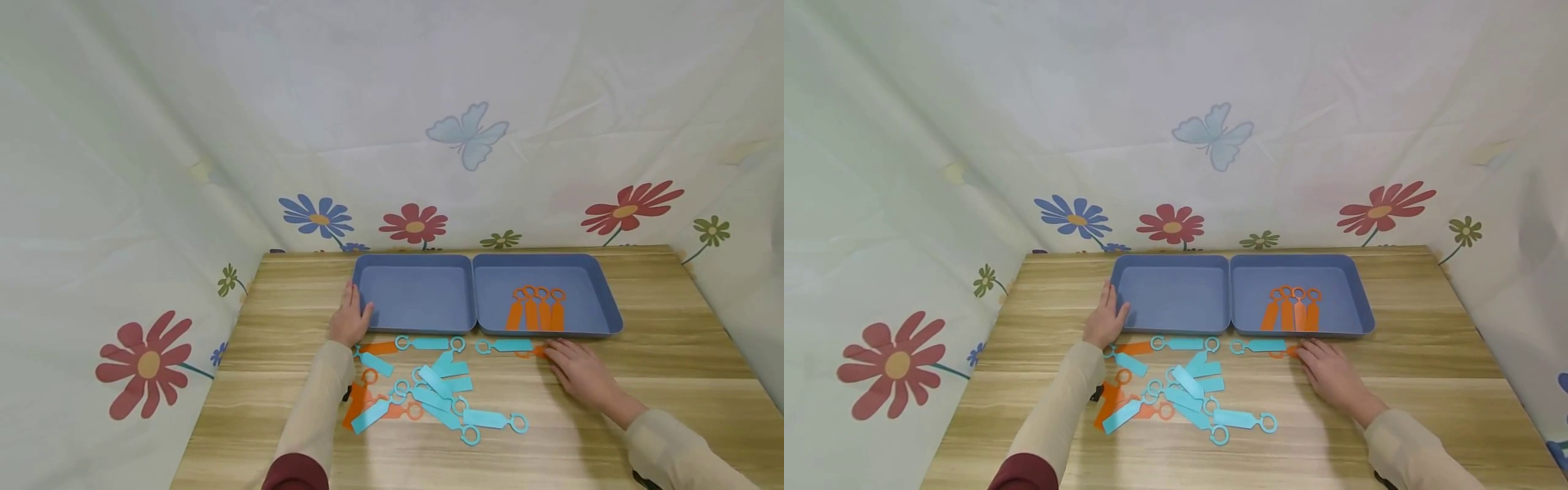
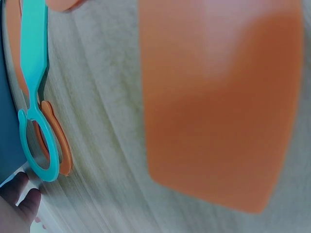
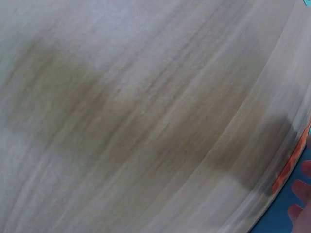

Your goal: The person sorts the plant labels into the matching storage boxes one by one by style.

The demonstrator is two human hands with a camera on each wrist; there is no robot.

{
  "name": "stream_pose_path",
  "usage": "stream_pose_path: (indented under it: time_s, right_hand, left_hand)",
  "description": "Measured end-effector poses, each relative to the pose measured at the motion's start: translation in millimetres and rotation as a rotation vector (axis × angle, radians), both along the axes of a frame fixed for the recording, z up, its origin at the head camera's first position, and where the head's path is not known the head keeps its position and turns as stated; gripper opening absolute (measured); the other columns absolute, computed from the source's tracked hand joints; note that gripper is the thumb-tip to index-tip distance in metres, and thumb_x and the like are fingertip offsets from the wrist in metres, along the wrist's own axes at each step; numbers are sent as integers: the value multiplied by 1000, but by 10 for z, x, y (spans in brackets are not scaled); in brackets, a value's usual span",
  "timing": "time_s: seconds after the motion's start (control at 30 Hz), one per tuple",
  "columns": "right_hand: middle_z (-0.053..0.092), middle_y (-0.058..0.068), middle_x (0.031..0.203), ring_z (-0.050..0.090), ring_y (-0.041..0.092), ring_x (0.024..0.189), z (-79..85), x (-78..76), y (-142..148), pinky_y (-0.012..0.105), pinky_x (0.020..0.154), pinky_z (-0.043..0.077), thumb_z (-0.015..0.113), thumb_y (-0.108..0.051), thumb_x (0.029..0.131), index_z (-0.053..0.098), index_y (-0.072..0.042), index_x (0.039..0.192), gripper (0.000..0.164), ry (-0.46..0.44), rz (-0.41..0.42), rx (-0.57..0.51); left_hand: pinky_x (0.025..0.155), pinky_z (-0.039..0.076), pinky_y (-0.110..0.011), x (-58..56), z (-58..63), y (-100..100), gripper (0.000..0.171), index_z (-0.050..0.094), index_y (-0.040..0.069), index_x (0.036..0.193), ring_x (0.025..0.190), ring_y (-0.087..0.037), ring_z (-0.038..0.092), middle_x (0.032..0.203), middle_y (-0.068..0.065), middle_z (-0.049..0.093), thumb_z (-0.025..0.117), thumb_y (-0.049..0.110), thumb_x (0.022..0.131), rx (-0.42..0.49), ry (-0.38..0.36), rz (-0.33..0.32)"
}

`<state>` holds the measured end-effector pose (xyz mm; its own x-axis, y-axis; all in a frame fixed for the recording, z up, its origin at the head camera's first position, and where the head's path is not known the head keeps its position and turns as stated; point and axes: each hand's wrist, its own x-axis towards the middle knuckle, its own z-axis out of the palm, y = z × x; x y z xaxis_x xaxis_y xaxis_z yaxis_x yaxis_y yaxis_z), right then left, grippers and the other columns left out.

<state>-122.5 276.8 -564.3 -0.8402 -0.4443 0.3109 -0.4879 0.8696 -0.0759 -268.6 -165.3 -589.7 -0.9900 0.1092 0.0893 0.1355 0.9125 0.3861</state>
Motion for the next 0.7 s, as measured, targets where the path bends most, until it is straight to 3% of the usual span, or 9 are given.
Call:
stream_pose_path:
  time_s: [0.3, 0.7]
  right_hand:
    - [64, 12, 97, 59, 29, 88, -20, -19, -5, 45, 76, 42, 69, -8, 70, 65, -1, 97, 28, 30, -12, 30]
    - [63, 9, 86, 58, 28, 78, -80, -93, 13, 46, 71, 44, 70, -5, 67, 68, -5, 85, 18, 72, 10, -31]
  left_hand:
    - [81, 44, -44, 7, 11, -6, 66, 21, 2, 140, 95, -36, 57, 150, -7, 9, 31, 46, 92, 8, -7, -7]
    - [82, 44, -44, 9, 8, -6, 66, 22, 1, 140, 95, -35, 57, 150, -7, 9, 31, 45, 92, 10, 3, -7]
